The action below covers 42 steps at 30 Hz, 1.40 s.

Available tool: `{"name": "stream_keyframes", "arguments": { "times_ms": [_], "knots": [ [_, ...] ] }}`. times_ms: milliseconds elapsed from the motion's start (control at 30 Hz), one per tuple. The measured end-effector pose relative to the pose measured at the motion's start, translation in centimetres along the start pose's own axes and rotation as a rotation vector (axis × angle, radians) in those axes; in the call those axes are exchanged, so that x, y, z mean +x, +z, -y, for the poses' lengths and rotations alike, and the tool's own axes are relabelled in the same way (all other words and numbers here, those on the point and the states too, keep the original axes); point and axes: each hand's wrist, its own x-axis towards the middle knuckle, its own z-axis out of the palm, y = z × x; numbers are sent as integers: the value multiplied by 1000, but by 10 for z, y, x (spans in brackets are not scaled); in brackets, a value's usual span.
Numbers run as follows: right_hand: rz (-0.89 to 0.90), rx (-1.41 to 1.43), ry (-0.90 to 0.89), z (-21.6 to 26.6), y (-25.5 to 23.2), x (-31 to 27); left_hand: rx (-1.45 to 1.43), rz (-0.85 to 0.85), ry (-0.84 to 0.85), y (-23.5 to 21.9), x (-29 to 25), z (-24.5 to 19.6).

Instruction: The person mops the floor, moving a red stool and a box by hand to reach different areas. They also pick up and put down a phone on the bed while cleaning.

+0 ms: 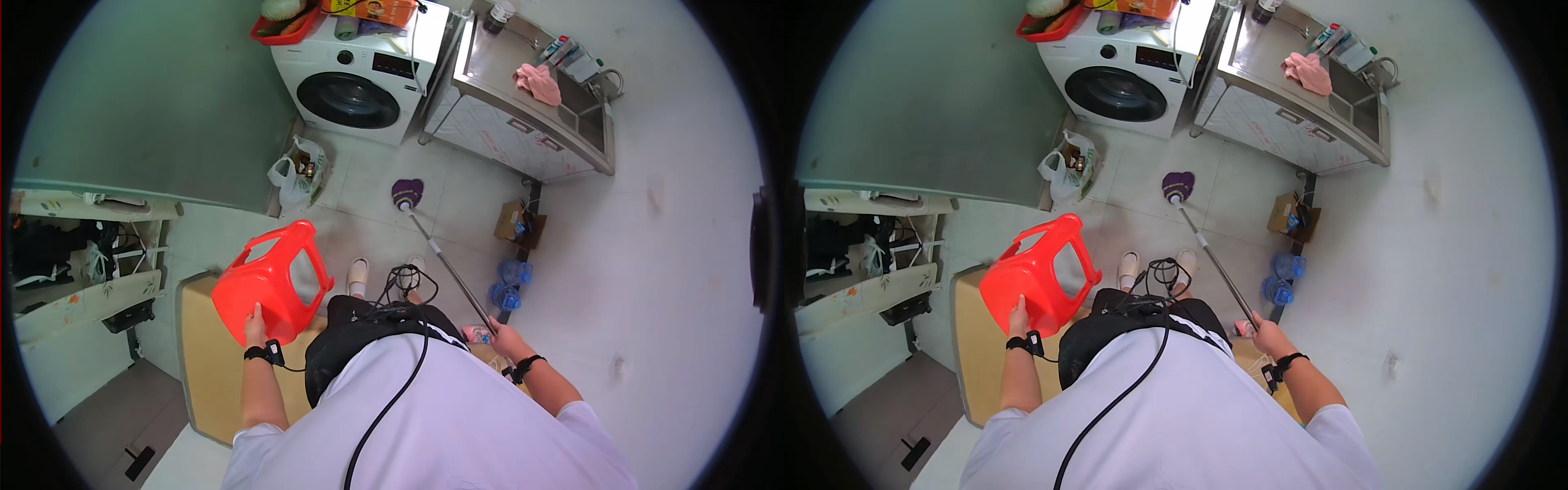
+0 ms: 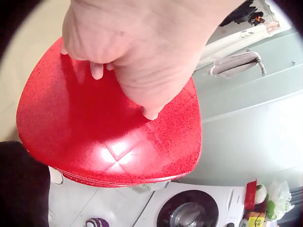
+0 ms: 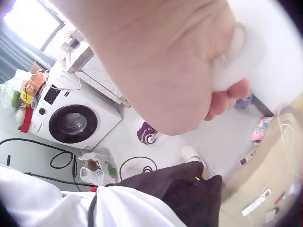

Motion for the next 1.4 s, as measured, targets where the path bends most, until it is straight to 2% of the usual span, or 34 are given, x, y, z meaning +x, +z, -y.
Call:
{"name": "stream_keyframes", "arguments": {
  "times_ms": [67, 133, 200, 333, 367, 433, 467, 533, 600, 667, 700, 800, 867, 933, 1000, 1067, 1133, 1167, 1267, 1333, 1400],
  "knots": [
    [-69, -43, -129, -17, 13, -16, 50, 2, 0, -5, 33, 18],
    [-12, -36, -56, -23, 18, -35, 97, 6, 8, -4, 35, 12],
    [-45, -87, -122, -35, 28, -54, 249, 9, -87, 0, 22, -6],
    [-47, 14, -48, -40, 42, -77, 279, -7, -80, 6, 27, -14],
    [-42, 20, -39, -40, 46, -83, 237, 50, -91, 7, 25, -20],
    [-11, 258, 77, -23, 39, -97, 203, 112, -99, 5, 31, -23],
    [-12, 262, 84, -14, 31, -104, 169, 104, -85, 6, 43, -19],
    [-4, 482, 260, 4, 15, -118, 141, 104, -71, 6, 50, -16],
    [-14, 601, 239, 1, 16, -118, 82, 142, -51, 7, 55, -18],
    [107, 908, 258, 17, 0, -119, 119, 152, -53, 7, 65, -17],
    [113, 943, 265, 11, 7, -111, 148, 151, -61, 7, 68, -16],
    [18, 811, 199, 27, 14, -94, 276, 96, -69, 8, 62, -26],
    [-7, 762, 185, 61, 8, -82, 334, 105, -76, 4, 51, -38],
    [-34, 707, 160, 70, 10, -65, 380, 109, -79, 5, 45, -42],
    [15, 688, 142, 67, 27, -39, 278, 95, -79, 1, 42, -42],
    [15, 660, 118, 67, 36, -27, 300, 98, -105, -6, 49, -41],
    [-10, 471, 110, 70, 44, -19, 320, 100, -135, -16, 52, -38],
    [-9, 468, 103, 71, 44, -19, 291, 87, -120, -20, 54, -37],
    [75, 496, 105, 81, 26, -33, 212, 87, -104, -26, 38, -47],
    [203, 585, 123, 84, 9, -39, 166, 97, -103, -28, 36, -46],
    [184, 580, 124, 99, -6, -47, 196, 37, -79, -31, 43, -37]
  ]
}}
